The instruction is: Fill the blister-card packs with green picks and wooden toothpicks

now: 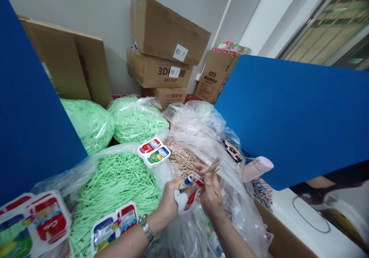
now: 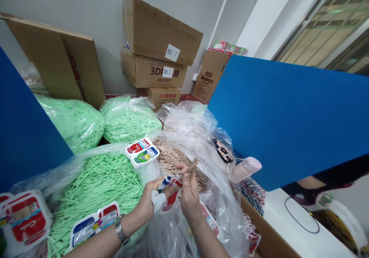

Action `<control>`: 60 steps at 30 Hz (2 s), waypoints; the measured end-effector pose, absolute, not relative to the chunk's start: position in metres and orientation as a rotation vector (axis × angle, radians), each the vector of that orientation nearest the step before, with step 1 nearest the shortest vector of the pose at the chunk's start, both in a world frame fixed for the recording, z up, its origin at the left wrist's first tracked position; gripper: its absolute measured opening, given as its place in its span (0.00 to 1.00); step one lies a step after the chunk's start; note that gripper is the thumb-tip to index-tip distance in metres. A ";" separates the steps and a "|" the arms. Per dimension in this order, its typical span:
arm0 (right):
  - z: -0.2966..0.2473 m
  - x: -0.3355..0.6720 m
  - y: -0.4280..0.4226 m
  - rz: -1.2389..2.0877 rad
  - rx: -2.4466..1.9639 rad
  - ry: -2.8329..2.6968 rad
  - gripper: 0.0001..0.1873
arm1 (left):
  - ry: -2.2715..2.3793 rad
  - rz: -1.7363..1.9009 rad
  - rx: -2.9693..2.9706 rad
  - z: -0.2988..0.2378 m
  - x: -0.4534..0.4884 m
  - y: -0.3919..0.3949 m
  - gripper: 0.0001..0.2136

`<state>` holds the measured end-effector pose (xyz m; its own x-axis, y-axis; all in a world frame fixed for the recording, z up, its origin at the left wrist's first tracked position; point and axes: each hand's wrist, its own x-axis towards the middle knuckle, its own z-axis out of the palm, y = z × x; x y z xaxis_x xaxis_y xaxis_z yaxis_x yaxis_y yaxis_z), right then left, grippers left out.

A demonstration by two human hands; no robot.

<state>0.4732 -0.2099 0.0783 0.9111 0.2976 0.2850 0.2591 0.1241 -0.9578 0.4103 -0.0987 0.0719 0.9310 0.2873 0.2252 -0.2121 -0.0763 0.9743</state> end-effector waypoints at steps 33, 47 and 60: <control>0.115 0.493 -0.228 -0.080 -1.678 -0.893 0.23 | -0.186 0.447 1.862 0.076 0.421 -0.078 0.07; 0.111 0.484 -0.219 -0.160 -1.937 -1.027 0.20 | 0.080 0.326 1.279 0.068 0.412 -0.070 0.12; 0.079 0.472 -0.187 0.005 -1.818 -0.927 0.21 | 0.377 0.451 1.153 0.057 0.370 -0.032 0.15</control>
<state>0.4720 -0.1869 0.0788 0.7003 0.5901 0.4018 0.5859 -0.1535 -0.7957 0.3704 -0.0316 0.0572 0.8500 0.5239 -0.0543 -0.1470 0.3351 0.9306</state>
